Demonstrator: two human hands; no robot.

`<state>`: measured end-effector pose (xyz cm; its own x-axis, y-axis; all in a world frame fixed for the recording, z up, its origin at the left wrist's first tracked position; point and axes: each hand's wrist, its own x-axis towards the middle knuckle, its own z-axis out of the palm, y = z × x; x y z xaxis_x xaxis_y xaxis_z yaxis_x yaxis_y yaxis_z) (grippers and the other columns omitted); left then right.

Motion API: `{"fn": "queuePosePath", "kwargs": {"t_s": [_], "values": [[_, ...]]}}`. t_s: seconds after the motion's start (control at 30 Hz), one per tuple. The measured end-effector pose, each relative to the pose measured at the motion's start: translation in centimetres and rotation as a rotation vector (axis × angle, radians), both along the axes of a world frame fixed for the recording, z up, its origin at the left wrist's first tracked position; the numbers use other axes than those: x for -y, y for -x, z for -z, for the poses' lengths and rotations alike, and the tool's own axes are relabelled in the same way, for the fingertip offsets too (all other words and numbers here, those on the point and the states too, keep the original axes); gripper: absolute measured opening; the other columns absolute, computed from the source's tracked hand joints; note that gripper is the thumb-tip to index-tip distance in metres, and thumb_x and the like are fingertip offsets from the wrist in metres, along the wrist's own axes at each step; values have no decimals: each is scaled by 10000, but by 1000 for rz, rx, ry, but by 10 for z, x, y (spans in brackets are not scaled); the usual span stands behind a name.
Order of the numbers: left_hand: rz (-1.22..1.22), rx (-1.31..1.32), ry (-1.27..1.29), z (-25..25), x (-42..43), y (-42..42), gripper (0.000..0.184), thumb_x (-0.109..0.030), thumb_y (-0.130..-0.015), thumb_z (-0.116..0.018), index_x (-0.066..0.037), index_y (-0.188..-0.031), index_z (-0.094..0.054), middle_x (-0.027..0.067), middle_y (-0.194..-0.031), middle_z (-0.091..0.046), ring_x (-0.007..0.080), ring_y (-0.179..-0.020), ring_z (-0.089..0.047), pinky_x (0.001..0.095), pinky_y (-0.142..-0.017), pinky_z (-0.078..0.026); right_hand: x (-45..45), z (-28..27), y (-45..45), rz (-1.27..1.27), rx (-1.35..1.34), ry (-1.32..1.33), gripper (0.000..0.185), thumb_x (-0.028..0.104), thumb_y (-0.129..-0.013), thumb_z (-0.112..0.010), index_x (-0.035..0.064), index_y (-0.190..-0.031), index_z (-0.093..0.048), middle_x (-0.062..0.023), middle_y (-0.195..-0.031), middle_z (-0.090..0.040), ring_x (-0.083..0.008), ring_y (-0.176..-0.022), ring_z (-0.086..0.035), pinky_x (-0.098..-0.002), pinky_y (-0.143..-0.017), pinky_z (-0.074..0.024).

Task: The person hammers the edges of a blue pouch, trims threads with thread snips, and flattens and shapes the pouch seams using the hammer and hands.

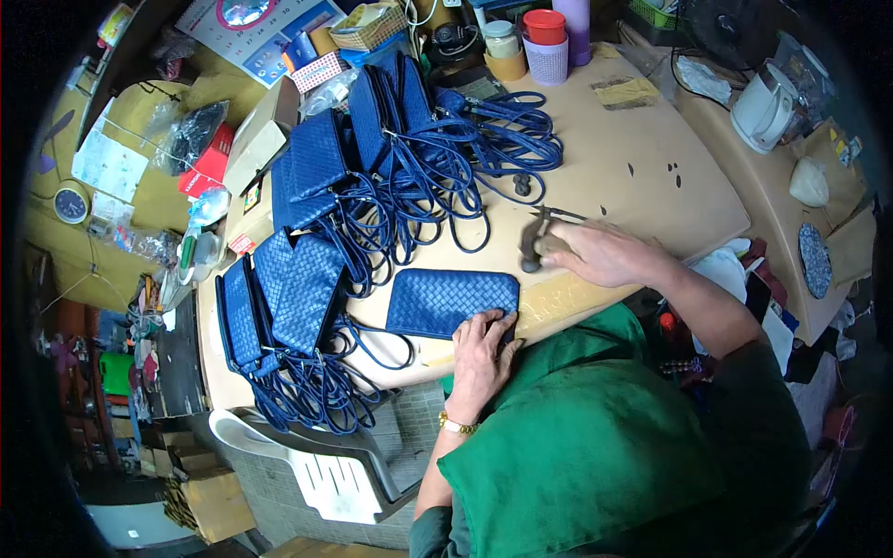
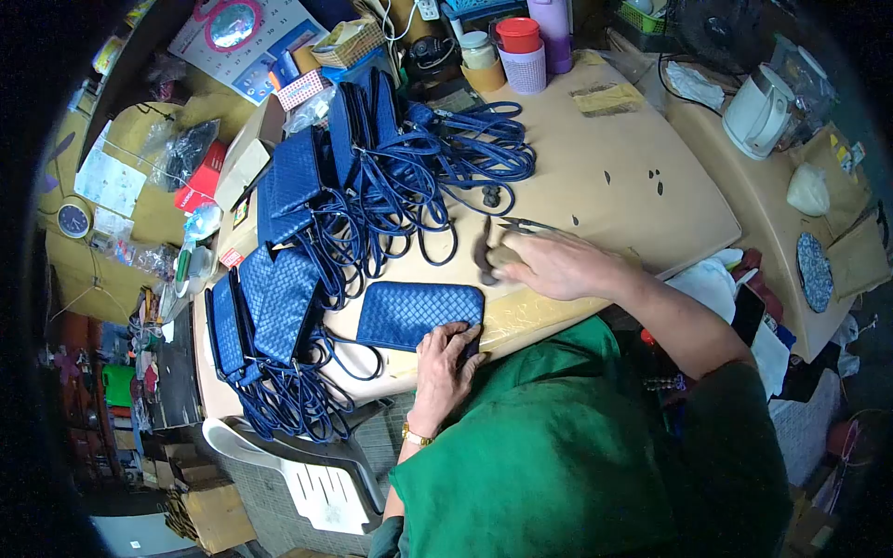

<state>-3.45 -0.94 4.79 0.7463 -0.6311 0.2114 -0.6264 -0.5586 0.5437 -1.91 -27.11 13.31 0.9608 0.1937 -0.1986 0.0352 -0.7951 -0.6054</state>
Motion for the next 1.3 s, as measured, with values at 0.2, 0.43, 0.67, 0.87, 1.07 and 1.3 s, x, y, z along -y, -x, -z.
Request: {"fn": "queuePosePath", "kwargs": {"t_s": [0.2, 0.43, 0.67, 0.87, 1.07, 1.3], "values": [[-39, -16, 68, 12, -1, -1, 424, -160, -738, -761, -86, -1139, -644, 99, -1112, -575, 288, -998, -517, 420, -871, -383, -41, 32, -9, -67, 30, 50, 408, 338, -963, -494, -17, -1162, -517, -281, -977, -635, -423, -964, -612, -500, -847, -468], [-88, 91, 179, 32, 0, -1, 337, -143, -713, -782, -63, -1021, -671, 85, -1064, -622, 274, -976, -557, 400, -840, -403, -43, 19, -7, 51, 36, 52, 400, 341, -959, -507, -20, -1129, -545, -269, -950, -652, -417, -947, -628, -499, -837, -478], [465, -383, 199, 12, -16, 7, 171, -170, -795, -726, -67, -925, -687, 62, -965, -683, 240, -908, -620, 361, -865, -420, -14, 28, -13, 26, -8, 33, 409, 347, -953, -523, -21, -1130, -543, -291, -972, -632, -438, -977, -598, -515, -855, -454], [18, 152, -82, -17, 11, -23, 600, -410, -832, -663, -131, -1343, -516, 118, -1439, -428, 342, -1339, -358, 506, -1090, -262, -19, 11, -35, -41, 55, 98, 433, 383, -948, -529, -26, -1090, -536, -272, -953, -643, -448, -927, -604, -503, -822, -468], [-124, 120, -200, -6, 7, -6, 526, -354, -839, -659, -107, -1291, -553, 122, -1329, -518, 331, -1192, -492, 459, -972, -380, -30, -17, -43, 15, 173, 8, 424, 368, -956, -518, -38, -1076, -549, -273, -928, -640, -441, -929, -617, -506, -818, -473], [-401, 395, 92, 1, 1, -53, 242, -216, -837, -676, -73, -1030, -650, 111, -959, -579, 302, -865, -530, 433, -767, -421, -35, 21, -46, -47, 40, -43, 445, 388, -967, -499, -43, -1074, -534, -288, -898, -638, -443, -908, -621, -515, -793, -472]]}}
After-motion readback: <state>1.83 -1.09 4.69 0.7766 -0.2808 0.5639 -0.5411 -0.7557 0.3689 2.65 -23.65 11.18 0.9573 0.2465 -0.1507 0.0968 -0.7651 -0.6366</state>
